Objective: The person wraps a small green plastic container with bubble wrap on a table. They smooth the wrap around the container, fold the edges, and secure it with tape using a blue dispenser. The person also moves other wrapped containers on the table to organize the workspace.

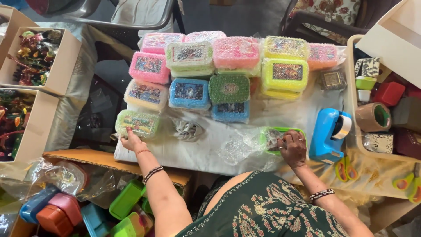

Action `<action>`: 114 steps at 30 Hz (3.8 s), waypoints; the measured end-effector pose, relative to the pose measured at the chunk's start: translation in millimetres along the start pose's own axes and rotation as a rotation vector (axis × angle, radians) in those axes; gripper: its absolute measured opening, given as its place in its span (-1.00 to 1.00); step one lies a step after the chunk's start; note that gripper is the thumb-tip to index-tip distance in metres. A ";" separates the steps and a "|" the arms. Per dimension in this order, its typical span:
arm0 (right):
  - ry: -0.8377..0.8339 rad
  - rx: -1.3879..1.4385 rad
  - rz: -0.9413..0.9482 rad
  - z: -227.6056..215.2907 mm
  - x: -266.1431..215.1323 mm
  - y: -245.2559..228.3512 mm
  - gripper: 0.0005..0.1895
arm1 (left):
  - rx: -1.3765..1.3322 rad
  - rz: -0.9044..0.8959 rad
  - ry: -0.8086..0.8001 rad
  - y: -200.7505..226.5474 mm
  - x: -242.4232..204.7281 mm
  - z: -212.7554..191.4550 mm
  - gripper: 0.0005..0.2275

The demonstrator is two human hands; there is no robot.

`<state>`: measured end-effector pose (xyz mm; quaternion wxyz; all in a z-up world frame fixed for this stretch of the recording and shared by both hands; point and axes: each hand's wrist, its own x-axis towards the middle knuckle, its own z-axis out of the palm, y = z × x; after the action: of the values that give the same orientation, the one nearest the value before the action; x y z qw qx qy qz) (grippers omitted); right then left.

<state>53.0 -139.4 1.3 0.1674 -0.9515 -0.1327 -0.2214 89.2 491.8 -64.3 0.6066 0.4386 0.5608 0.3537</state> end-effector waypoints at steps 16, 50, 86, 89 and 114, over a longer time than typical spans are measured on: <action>0.027 0.000 -0.005 0.9 -0.2 -0.4 -0.79 | 0.456 0.981 0.223 9.5 -130.5 70.3 -0.48; 0.027 0.017 0.000 -1.9 -0.7 -4.5 -0.79 | 0.712 0.118 0.390 0.5 -62.2 -50.2 0.06; 0.055 0.001 -0.014 -0.1 0.8 -3.3 -0.79 | 1.300 1.308 -0.969 -56.6 -290.2 115.0 -0.33; 0.054 -0.006 -0.011 1.3 -0.5 -1.9 -0.79 | 1.389 1.301 -1.047 -24.6 -321.8 118.7 -0.20; 0.048 0.005 0.000 3.6 -1.5 0.2 -0.82 | 0.206 0.645 -1.024 106.3 -247.4 31.8 0.14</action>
<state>53.1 -138.6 -2.5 0.1729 -0.9454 -0.1294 -0.2441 97.4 298.4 125.6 0.6159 0.7569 0.0684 0.2076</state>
